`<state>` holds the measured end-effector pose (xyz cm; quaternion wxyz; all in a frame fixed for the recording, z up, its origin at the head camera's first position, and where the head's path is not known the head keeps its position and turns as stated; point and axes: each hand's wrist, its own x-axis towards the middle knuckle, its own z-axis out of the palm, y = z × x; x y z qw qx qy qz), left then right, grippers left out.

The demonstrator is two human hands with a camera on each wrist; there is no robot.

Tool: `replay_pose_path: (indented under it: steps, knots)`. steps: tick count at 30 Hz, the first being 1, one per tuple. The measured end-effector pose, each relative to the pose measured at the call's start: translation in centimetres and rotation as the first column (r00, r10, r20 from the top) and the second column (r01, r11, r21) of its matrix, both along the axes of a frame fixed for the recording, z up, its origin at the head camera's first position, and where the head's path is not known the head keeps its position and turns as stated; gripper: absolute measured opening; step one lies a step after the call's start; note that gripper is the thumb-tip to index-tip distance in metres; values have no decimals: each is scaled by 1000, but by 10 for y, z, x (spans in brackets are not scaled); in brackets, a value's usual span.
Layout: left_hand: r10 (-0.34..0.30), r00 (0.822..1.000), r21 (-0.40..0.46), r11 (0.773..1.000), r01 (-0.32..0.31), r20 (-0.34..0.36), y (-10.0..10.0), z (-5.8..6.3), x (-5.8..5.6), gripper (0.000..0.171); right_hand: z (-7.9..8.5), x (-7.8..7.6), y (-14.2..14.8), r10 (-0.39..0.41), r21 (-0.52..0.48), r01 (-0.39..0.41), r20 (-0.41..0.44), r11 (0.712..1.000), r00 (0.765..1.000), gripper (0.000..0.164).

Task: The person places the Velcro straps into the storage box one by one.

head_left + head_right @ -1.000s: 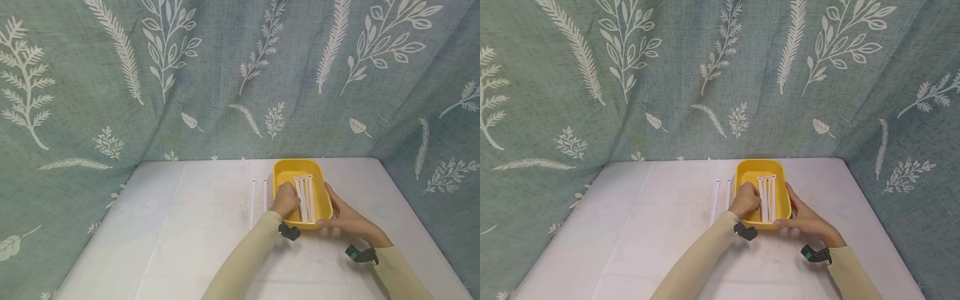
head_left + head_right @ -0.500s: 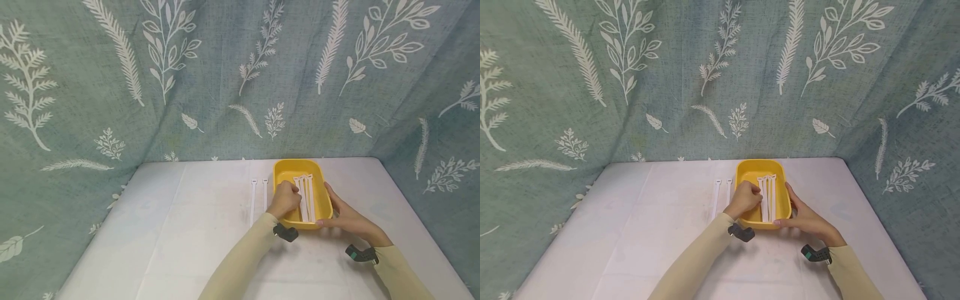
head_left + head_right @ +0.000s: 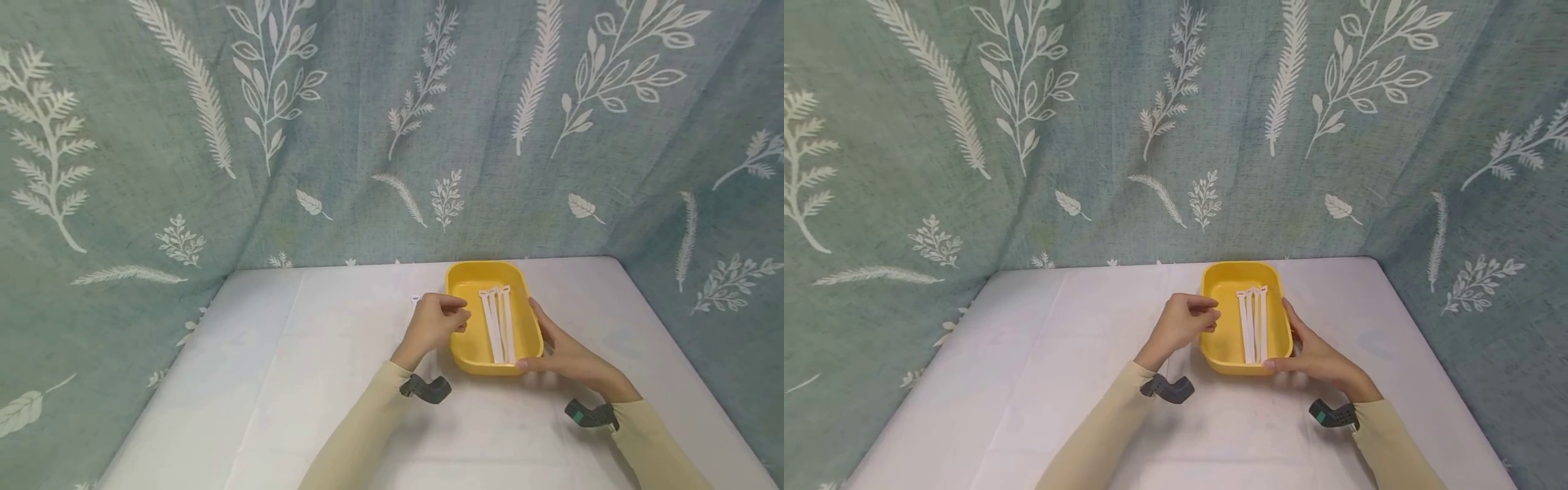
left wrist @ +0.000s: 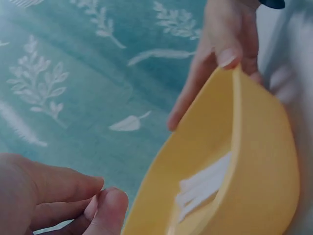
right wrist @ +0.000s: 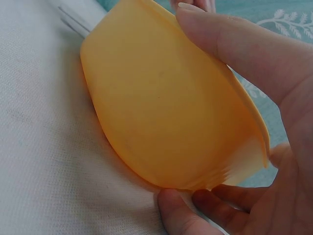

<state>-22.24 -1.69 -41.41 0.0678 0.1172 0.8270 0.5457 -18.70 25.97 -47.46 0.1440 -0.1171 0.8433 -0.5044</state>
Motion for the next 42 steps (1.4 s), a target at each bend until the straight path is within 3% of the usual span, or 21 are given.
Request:
replay_pose_path:
  steps: [10,21,31,36,42]
  knots:
    - [44,998,135,990,-37,-50,-49,5,2,28,1,0,-2,-3,12,3,7,1000,1000,130]
    - [190,969,178,971,-162,-158,-86,14,-1,24,-4,-1,-6,-4,9,4,8,1000,1000,130]
    - [253,965,124,962,-243,-64,-98,4,-11,29,-2,1,-4,-24,34,23,26,999,999,130]
    - [296,955,61,953,-296,8,-101,-8,-18,27,-1,0,-5,-27,43,25,33,999,999,131]
    - [304,952,-6,953,-304,43,-102,-27,-26,25,-1,-1,-6,-24,43,23,27,999,999,131]
